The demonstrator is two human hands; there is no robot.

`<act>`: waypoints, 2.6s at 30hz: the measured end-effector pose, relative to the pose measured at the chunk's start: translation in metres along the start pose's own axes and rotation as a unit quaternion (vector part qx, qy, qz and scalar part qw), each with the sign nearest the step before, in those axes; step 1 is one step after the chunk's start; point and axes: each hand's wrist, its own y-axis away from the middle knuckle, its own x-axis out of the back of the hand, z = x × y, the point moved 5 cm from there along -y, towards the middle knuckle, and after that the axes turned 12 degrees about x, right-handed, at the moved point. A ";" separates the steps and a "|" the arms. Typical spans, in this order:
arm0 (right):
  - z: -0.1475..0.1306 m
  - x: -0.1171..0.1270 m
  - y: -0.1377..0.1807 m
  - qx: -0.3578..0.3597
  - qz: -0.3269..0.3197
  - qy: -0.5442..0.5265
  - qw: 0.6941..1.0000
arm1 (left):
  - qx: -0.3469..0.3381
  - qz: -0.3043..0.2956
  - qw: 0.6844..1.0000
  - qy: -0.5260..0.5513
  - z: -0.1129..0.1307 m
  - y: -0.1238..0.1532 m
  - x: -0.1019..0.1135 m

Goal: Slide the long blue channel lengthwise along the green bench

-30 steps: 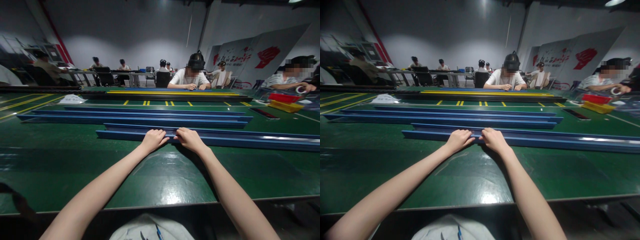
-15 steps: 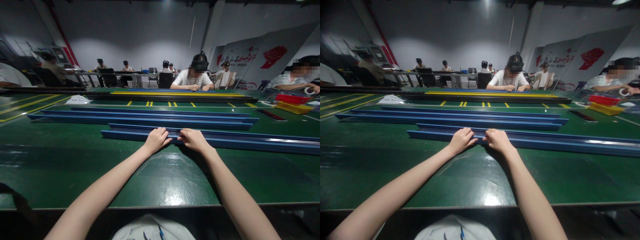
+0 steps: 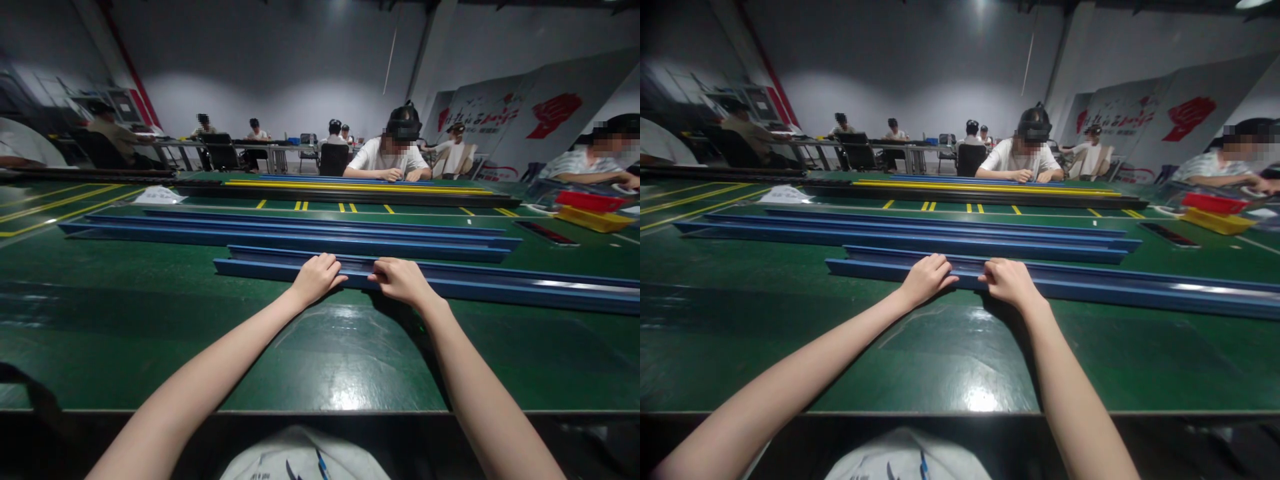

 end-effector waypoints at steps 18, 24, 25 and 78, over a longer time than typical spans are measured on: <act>-0.004 -0.002 0.000 0.016 -0.008 -0.010 1.000 | 0.001 -0.003 1.000 0.011 0.001 -0.001 0.001; -0.005 -0.004 0.001 0.020 -0.003 -0.008 1.000 | -0.004 0.016 1.000 -0.004 0.001 0.000 0.001; -0.005 -0.005 0.000 0.021 -0.005 -0.006 1.000 | -0.006 0.016 1.000 -0.005 0.001 0.000 0.000; -0.018 -0.007 -0.012 0.055 0.002 0.009 0.998 | 0.004 0.026 1.000 -0.007 -0.001 0.001 0.002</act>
